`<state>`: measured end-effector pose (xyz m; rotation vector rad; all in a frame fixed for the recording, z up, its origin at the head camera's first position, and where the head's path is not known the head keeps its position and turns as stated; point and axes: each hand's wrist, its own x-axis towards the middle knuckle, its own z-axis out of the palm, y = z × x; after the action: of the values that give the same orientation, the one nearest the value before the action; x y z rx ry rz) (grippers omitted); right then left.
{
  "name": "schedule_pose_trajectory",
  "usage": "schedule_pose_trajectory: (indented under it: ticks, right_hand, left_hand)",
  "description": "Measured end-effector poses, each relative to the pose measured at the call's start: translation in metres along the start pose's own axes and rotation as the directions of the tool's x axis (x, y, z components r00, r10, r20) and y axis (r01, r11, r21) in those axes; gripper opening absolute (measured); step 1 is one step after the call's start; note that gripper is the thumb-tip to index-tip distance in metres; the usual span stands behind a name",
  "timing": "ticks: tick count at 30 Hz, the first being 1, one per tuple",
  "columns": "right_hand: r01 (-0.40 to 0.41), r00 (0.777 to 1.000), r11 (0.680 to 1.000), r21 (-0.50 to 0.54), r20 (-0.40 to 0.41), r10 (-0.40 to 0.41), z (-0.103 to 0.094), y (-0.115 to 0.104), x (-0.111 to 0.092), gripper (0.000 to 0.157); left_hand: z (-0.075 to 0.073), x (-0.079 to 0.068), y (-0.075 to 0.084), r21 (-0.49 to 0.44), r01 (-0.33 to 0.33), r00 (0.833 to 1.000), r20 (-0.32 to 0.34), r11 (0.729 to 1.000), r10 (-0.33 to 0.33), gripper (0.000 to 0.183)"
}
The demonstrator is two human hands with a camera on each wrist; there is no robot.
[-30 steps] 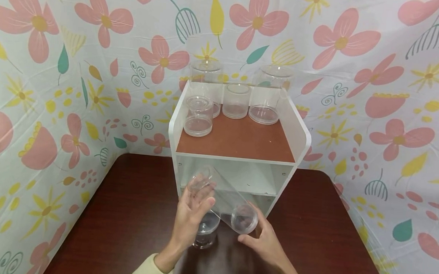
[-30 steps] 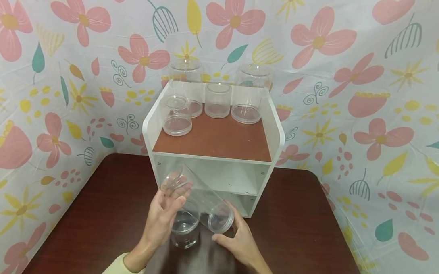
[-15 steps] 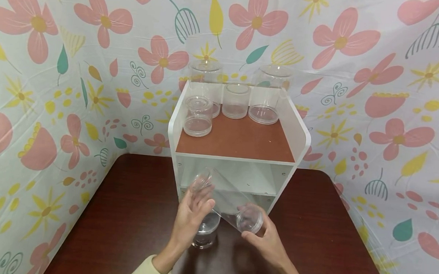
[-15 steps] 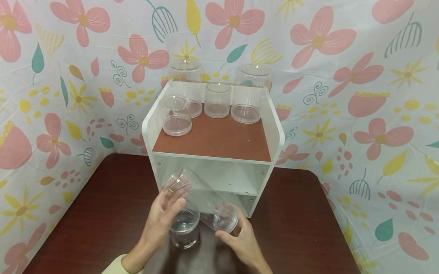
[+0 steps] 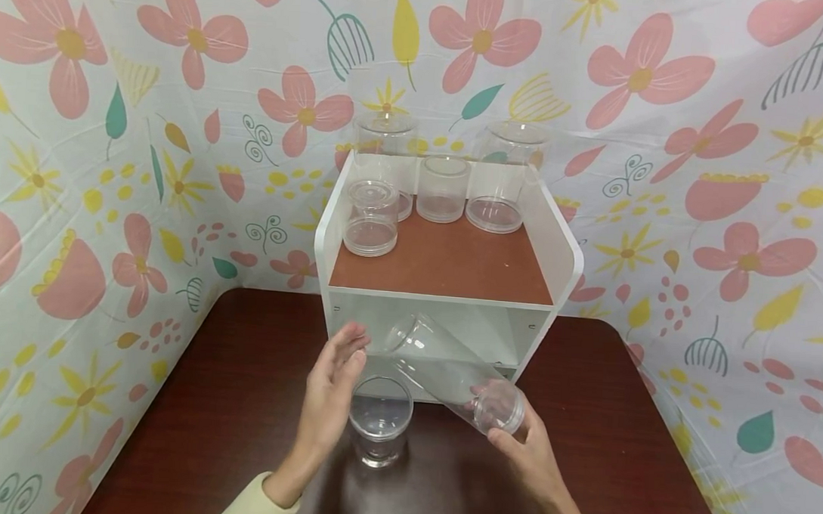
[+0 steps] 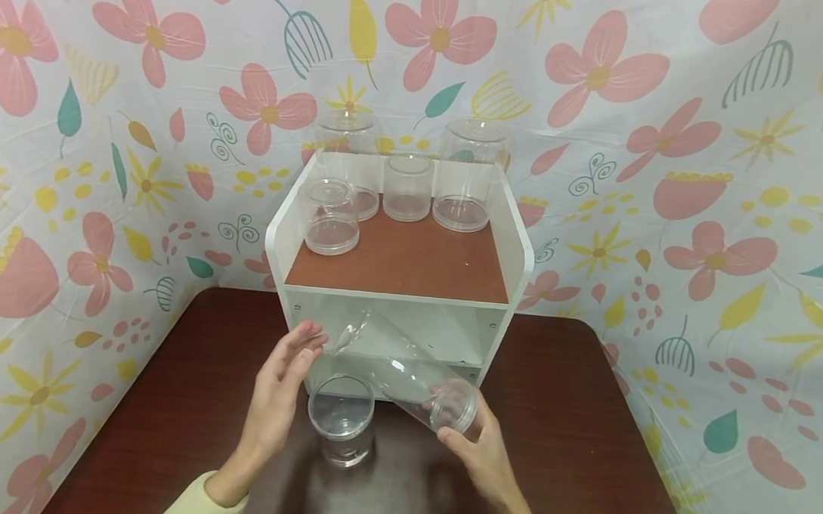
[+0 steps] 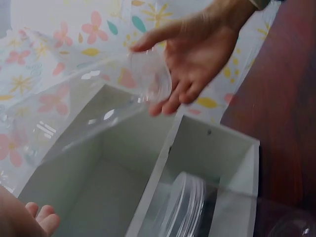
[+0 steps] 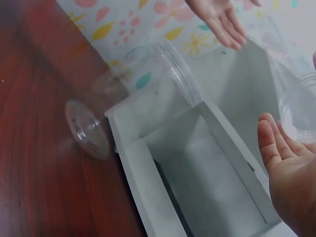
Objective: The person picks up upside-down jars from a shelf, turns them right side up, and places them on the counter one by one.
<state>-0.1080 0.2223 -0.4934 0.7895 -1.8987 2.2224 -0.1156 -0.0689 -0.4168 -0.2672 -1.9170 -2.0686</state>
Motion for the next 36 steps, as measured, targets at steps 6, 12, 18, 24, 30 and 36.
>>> schedule_pose_trajectory:
  ticks: [6,12,18,24,30,36]
  right_hand:
    - [0.058,0.998,0.987,0.152,0.001,-0.059,-0.012,-0.007,-0.001,0.052]
    - [0.066,0.998,0.98,0.186,-0.018,-0.063,-0.025,-0.013,-0.004,0.057]
    - [0.144,0.988,0.966,0.215,0.025,-0.153,-0.04,-0.019,0.0,0.055]
    - [0.171,0.984,0.975,0.141,0.018,-0.175,-0.05,-0.029,0.002,0.052]
    - [0.151,0.988,0.983,0.106,-0.002,-0.152,-0.056,-0.042,0.007,0.057]
    - [0.132,0.99,0.991,-0.021,-0.04,-0.132,-0.059,-0.054,0.012,0.064]
  left_hand:
    - [-0.012,0.005,-0.002,0.086,-0.023,0.997,-0.068,0.996,0.029,0.045]
    - [-0.021,0.01,-0.004,0.127,-0.017,0.992,-0.119,0.992,0.032,0.046]
    - [-0.029,0.015,-0.007,0.222,-0.035,0.982,-0.175,0.974,0.075,0.045]
    - [-0.037,0.028,-0.013,0.308,-0.056,0.971,-0.203,0.95,0.123,0.044]
    - [-0.042,0.043,-0.018,0.354,-0.041,0.976,-0.186,0.934,0.114,0.045]
    - [-0.041,0.053,-0.018,0.375,-0.013,0.987,-0.145,0.927,0.072,0.045]
